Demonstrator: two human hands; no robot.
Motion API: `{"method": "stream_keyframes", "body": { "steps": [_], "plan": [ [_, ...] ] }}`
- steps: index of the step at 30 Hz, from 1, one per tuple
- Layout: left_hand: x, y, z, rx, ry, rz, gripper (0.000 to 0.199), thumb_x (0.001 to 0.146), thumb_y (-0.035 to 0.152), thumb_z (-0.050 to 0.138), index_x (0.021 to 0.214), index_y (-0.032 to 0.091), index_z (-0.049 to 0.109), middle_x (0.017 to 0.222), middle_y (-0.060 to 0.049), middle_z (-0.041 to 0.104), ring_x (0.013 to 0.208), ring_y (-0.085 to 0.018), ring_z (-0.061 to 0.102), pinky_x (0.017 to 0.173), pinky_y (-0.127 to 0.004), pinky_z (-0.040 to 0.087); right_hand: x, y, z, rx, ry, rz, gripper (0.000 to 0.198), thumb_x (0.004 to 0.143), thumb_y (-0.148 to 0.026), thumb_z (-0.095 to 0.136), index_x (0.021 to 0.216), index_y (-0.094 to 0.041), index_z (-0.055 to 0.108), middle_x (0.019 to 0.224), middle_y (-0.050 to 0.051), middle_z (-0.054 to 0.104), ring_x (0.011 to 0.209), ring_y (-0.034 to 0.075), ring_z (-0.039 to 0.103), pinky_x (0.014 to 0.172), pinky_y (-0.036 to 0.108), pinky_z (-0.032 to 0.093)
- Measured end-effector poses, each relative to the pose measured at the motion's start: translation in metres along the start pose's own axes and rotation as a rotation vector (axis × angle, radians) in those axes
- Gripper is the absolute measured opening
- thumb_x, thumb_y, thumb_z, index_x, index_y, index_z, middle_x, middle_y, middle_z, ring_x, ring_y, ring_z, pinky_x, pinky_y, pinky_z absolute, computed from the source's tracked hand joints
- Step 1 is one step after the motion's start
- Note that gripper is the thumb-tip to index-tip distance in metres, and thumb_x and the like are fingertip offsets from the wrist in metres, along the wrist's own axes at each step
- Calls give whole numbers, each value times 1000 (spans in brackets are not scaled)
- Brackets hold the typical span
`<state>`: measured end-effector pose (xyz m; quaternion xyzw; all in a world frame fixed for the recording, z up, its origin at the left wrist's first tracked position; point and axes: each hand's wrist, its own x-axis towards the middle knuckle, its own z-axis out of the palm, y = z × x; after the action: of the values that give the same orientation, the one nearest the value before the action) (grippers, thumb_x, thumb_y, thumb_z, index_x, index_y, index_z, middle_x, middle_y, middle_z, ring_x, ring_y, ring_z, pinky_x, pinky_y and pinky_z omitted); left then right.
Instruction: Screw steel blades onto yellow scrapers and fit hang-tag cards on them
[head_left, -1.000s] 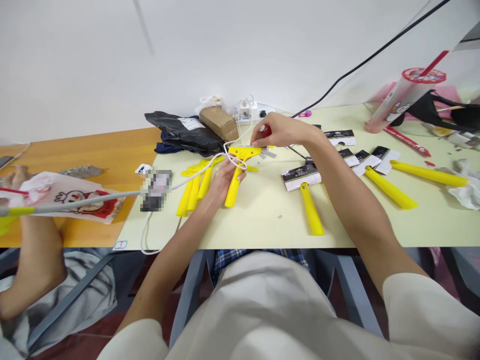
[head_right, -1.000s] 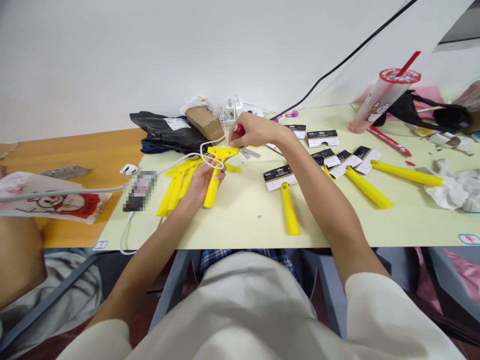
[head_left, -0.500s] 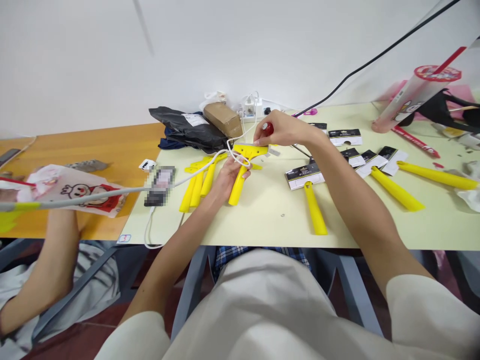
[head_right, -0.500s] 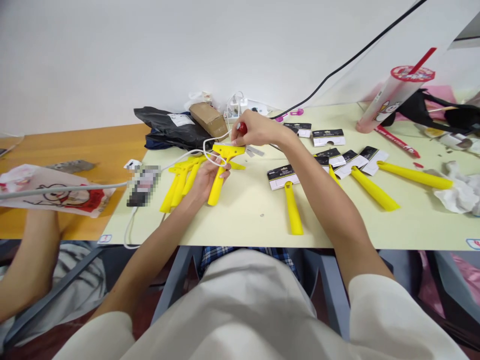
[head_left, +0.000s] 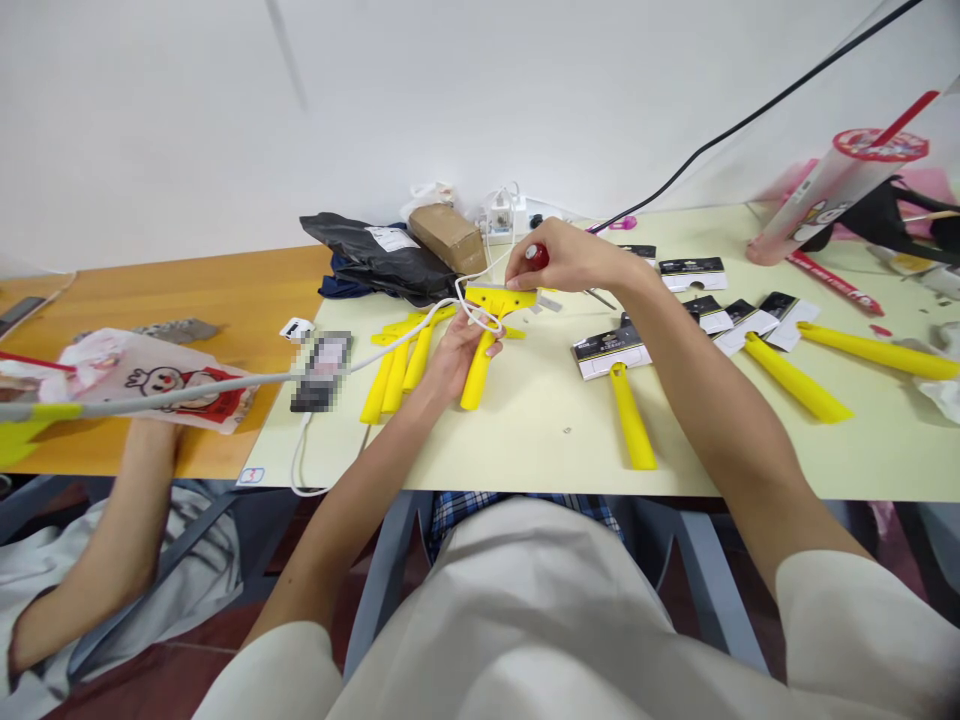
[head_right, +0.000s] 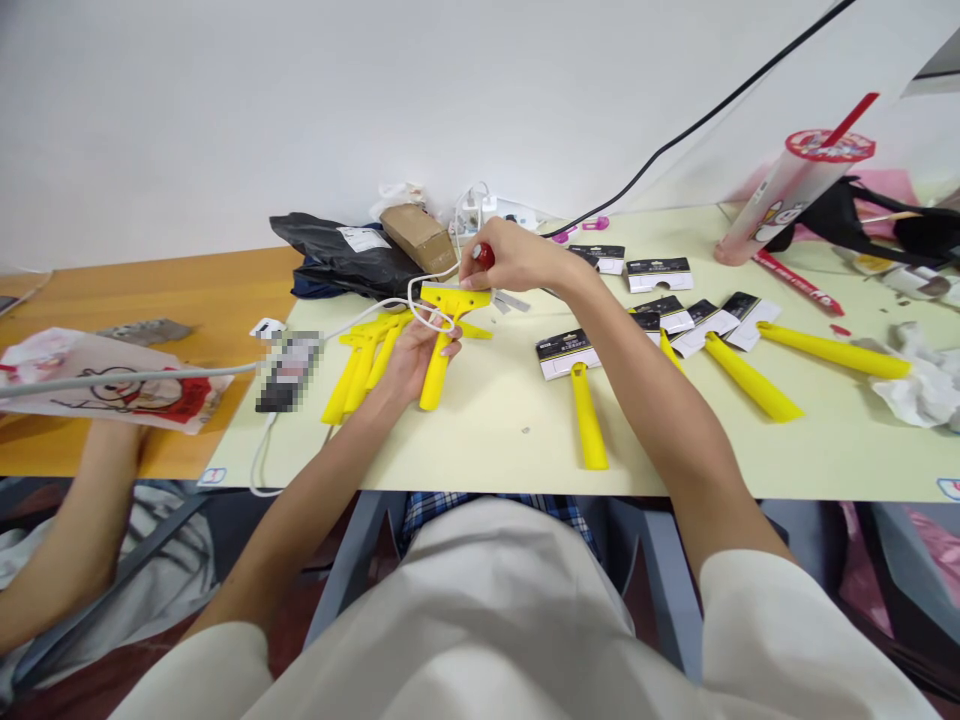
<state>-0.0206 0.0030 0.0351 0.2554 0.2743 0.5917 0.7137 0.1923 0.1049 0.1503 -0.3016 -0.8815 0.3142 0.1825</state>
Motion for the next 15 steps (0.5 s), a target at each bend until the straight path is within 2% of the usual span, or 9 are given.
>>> {"method": "stream_keyframes", "body": {
  "steps": [11,15],
  "plan": [
    [-2,-2,-1,1,-23,10,40,77,6,82,101,26,57,95,0,62,77,-14,64,58,-22,44,2,1,0,-64,31,-38,12,89,-28,80,94,-18,86,80,1,74,69,16,56,65,32,40],
    [-1,-2,-3,-6,-68,24,41,78,7,85,104,27,60,97,0,63,78,-14,65,59,-23,46,-11,-22,-9,-171,178,-65,18,98,-31,74,102,-18,85,84,3,76,68,16,57,68,33,42]
  ]
}}
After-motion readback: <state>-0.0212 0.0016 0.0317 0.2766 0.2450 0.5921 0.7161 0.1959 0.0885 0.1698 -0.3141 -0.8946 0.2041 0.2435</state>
